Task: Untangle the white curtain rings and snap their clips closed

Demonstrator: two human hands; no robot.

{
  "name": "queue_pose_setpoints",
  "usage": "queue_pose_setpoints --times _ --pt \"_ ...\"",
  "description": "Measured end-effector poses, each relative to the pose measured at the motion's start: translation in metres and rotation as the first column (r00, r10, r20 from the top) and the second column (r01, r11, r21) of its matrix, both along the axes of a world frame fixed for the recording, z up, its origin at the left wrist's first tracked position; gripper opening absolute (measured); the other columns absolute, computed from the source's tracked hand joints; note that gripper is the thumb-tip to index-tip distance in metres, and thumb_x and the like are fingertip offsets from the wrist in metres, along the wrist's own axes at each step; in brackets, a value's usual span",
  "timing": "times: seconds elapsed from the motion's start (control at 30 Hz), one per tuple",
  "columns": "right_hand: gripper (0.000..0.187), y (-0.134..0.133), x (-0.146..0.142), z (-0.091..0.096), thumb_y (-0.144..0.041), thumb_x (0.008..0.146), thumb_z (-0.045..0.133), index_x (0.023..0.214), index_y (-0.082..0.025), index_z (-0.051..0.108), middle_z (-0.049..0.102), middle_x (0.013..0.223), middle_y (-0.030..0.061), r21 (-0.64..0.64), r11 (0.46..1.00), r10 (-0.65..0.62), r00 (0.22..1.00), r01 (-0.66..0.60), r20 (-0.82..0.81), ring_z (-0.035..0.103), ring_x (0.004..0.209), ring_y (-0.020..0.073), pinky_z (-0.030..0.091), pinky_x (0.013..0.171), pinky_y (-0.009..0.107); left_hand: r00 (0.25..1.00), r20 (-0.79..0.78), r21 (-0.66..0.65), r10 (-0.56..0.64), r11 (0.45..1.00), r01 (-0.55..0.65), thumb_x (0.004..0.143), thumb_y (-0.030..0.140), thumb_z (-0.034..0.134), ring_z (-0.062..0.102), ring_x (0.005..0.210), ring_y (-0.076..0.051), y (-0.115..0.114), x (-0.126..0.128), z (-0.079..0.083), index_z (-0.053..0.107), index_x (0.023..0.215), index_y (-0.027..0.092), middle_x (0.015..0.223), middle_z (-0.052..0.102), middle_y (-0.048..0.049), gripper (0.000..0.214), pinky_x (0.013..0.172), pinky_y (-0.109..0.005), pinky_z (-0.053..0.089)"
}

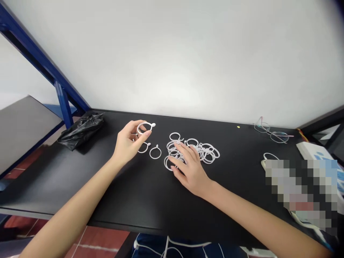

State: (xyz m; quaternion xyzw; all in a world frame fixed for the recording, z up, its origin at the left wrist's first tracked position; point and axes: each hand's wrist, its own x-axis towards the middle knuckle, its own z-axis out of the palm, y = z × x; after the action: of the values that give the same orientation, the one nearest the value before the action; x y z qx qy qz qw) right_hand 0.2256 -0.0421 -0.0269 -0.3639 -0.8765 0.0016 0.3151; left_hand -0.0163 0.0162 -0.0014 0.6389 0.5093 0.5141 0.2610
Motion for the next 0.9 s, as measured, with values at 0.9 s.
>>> queue_pose_setpoints --times 0.9 --pt "0.045 0.039 0.019 0.013 -0.018 0.089 0.047 0.133 -0.015 0.053 0.055 0.140 0.0156 -0.215 0.958 -0.178 0.982 0.189 0.068 0.048 0.133 0.0319 0.036 0.112 0.057 0.663 -0.738 0.006 -0.123 0.982 0.189 0.088 0.041 0.058 0.060 0.080 -0.016 0.008 -0.014 -0.008 0.062 0.107 0.020 0.099 0.063 -0.0045 0.028 0.063 -0.024 0.048"
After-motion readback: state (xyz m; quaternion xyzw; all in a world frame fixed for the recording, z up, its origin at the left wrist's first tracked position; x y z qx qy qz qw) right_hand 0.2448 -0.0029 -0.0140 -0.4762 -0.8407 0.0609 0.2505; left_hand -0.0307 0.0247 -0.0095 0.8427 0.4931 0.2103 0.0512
